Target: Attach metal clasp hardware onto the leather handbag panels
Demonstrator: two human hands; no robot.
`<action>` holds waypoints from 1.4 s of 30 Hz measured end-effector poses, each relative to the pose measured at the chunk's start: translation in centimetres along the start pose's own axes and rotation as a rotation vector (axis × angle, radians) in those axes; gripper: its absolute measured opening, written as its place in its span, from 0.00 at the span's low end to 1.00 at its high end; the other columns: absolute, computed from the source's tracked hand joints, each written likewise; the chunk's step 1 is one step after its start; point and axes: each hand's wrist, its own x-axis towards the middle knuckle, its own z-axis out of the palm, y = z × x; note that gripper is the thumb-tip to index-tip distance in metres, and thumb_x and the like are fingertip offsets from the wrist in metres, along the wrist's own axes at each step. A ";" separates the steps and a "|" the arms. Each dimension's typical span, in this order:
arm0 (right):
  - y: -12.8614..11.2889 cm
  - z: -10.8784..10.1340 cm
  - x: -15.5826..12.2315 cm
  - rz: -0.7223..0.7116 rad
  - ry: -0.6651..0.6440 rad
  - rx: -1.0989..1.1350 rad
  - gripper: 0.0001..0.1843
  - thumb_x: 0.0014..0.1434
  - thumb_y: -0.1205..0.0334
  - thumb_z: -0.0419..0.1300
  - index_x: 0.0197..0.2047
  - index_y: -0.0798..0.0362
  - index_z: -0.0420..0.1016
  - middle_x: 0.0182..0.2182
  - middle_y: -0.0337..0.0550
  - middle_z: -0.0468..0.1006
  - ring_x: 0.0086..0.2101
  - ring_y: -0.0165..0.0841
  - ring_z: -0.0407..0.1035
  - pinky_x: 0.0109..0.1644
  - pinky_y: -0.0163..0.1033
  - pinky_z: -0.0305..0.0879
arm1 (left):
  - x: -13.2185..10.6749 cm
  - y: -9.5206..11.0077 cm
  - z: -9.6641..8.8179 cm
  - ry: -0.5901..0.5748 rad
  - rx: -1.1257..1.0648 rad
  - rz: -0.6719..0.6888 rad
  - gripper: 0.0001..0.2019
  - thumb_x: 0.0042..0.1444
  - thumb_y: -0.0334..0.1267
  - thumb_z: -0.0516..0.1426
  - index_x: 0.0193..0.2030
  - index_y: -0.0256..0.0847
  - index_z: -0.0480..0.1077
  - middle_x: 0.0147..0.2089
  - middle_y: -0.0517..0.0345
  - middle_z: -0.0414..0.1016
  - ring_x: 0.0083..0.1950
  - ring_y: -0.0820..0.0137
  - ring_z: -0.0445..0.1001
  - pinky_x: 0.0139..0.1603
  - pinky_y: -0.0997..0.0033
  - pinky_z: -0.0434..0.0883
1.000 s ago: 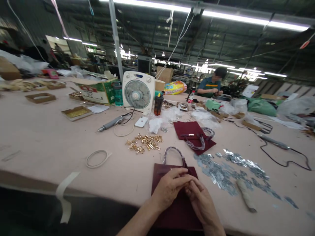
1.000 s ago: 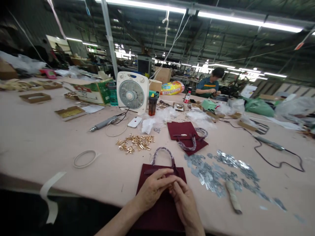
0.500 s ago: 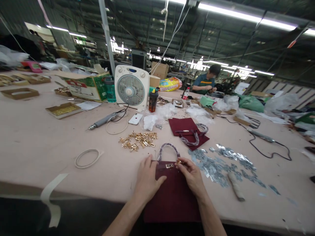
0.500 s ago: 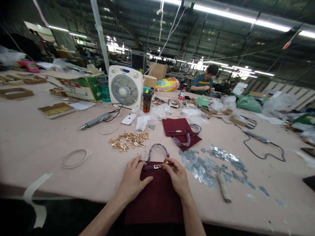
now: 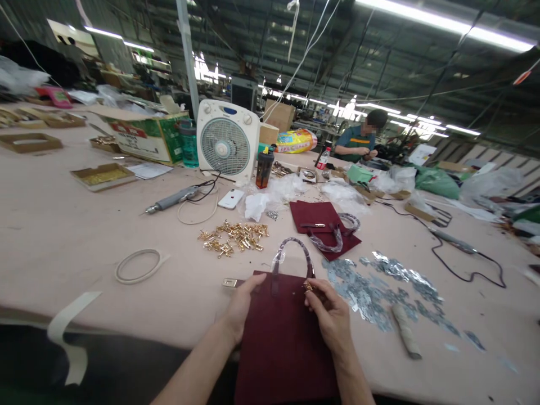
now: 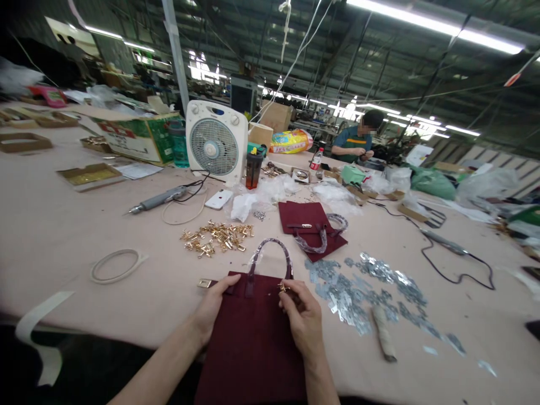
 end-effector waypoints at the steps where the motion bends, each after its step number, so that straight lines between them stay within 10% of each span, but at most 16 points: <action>1: -0.2 0.0 -0.2 -0.038 -0.002 -0.035 0.12 0.66 0.57 0.67 0.52 0.48 0.82 0.44 0.44 0.80 0.30 0.29 0.73 0.32 0.35 0.73 | -0.1 -0.1 0.0 -0.103 -0.077 -0.091 0.22 0.60 0.49 0.60 0.50 0.30 0.78 0.45 0.40 0.85 0.53 0.48 0.82 0.58 0.53 0.73; 5: -0.7 -0.4 -0.7 -0.137 0.055 -0.162 0.11 0.67 0.60 0.66 0.52 0.46 0.81 0.43 0.43 0.79 0.31 0.30 0.74 0.34 0.35 0.73 | 0.0 -0.2 -0.3 -0.258 -0.227 -0.148 0.25 0.64 0.47 0.55 0.52 0.24 0.78 0.46 0.36 0.86 0.54 0.47 0.83 0.60 0.52 0.72; 26: -0.9 0.0 -0.5 -0.472 -0.086 -0.482 0.16 0.69 0.71 0.60 0.57 0.48 0.79 0.46 0.48 0.82 0.47 0.37 0.78 0.51 0.42 0.78 | 0.1 0.1 -0.1 -0.173 -0.232 -0.188 0.26 0.62 0.45 0.53 0.53 0.22 0.78 0.47 0.36 0.85 0.53 0.48 0.83 0.59 0.56 0.71; 42: -0.5 0.1 -1.1 -0.472 -0.047 -0.575 0.17 0.71 0.69 0.58 0.59 0.49 0.77 0.48 0.50 0.81 0.49 0.39 0.78 0.53 0.44 0.79 | 0.2 -0.2 -0.3 -0.198 -0.230 -0.174 0.25 0.62 0.45 0.55 0.56 0.25 0.77 0.46 0.38 0.86 0.50 0.48 0.84 0.59 0.55 0.72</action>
